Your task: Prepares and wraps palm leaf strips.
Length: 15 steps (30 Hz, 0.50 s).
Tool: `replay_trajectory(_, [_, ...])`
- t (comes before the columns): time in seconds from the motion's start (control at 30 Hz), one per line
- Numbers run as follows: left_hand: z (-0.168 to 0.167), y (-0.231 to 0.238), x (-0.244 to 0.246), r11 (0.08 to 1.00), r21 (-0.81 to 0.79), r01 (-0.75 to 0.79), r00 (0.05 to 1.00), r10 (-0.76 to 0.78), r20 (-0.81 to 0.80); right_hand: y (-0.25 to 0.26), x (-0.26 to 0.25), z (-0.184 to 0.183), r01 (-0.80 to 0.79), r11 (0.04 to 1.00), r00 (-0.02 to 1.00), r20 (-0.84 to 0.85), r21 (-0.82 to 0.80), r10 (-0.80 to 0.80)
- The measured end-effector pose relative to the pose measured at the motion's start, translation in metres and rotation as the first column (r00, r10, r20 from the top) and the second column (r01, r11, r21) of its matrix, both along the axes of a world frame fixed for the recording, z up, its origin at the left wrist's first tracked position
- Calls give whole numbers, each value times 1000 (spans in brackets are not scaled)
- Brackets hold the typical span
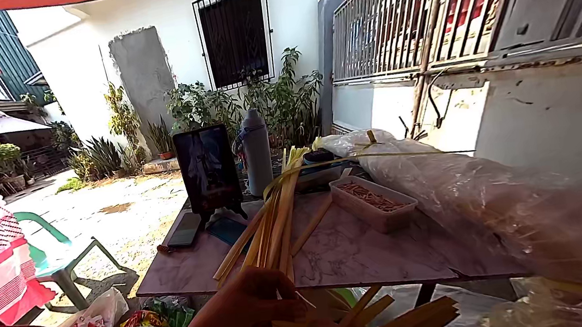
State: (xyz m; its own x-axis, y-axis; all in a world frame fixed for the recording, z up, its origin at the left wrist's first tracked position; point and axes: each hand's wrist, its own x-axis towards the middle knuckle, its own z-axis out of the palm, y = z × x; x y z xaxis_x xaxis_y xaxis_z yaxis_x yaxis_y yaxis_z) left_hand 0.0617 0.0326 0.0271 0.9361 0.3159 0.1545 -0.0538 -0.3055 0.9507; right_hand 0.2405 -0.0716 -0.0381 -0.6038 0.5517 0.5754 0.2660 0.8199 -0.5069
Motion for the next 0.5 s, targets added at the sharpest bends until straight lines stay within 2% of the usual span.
replay_trajectory(0.13, [10, -5, -3, 995, 88, -38, 999, 37, 14, -2, 9, 10, 65, 996, 992, 105, 60, -71])
replay_trajectory(0.3, [-17, -11, -11, 938, 283, -201, 980, 197, 41, -29, 36, 8, 240, 970, 965, 93, 46, -244])
replay_trajectory(0.4, [-35, -19, -8, 869, 341, -358, 933, 322, 160, -44, 67, -1, 412, 911, 911, 23, -1, -412])
replay_trajectory(0.5, [-48, -26, 1, 755, 420, -503, 858, 377, 350, -48, 83, -6, 566, 823, 818, 93, 49, -568])
